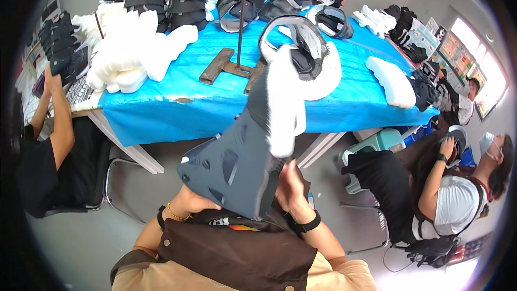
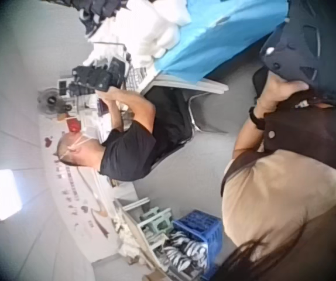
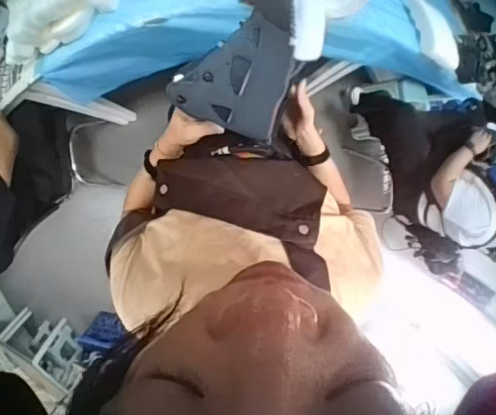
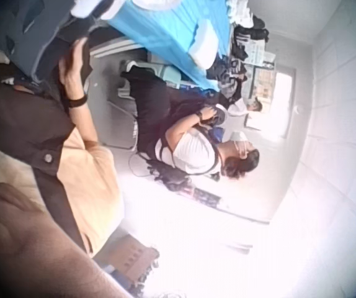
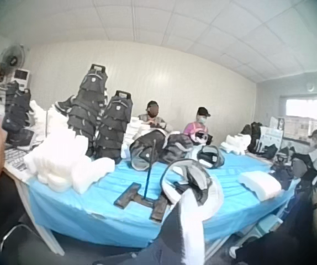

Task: The recorder is assembling shoe components by inserting white foam padding into the interior of shoe uppers and checking the assembly.

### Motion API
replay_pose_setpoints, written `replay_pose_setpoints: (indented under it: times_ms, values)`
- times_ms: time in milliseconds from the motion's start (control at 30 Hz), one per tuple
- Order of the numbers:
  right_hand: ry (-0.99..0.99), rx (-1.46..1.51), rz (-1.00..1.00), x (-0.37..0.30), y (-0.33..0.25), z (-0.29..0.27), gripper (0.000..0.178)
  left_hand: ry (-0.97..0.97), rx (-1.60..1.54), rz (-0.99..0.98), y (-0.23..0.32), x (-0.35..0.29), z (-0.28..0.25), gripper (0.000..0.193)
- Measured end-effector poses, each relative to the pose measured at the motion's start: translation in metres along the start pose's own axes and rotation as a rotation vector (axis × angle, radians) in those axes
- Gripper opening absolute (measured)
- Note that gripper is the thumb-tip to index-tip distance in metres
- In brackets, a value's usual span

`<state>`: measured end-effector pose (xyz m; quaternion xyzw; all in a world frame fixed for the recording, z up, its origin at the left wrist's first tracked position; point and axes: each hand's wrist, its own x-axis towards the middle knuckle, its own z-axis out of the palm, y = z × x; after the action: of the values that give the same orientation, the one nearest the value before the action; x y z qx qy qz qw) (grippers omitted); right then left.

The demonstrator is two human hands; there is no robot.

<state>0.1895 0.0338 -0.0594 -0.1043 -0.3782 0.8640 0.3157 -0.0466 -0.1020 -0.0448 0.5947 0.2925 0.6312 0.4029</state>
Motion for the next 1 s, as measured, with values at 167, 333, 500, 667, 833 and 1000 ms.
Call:
replay_pose_setpoints:
  times_ms: [167, 333, 500, 667, 833, 1000]
  values:
    - [-0.044, -0.125, 0.160, 0.002, -0.003, 0.027, 0.079, 0.208, -0.701, -0.140, -0.027, -0.003, -0.011, 0.047]
    - [0.102, -0.210, 0.186, 0.002, 0.009, 0.050, 0.086, 0.051, -0.299, -0.003, -0.039, 0.007, -0.009, 0.061]
    - [0.009, -0.351, 0.154, -0.002, 0.010, 0.046, 0.091, 0.186, -0.249, -0.026, -0.052, -0.003, -0.007, 0.060]
    - [-0.056, -0.552, 0.123, -0.005, 0.002, 0.055, 0.095, 0.221, -0.289, -0.305, -0.049, -0.008, -0.002, 0.050]
    - [-0.426, -1.005, -0.242, -0.004, 0.007, 0.058, 0.103, 0.240, -0.018, -0.250, -0.050, -0.007, 0.002, 0.040]
    - [0.033, -0.617, -0.102, -0.011, 0.029, 0.051, 0.070, 0.233, 0.165, -0.311, -0.036, 0.014, 0.018, 0.026]
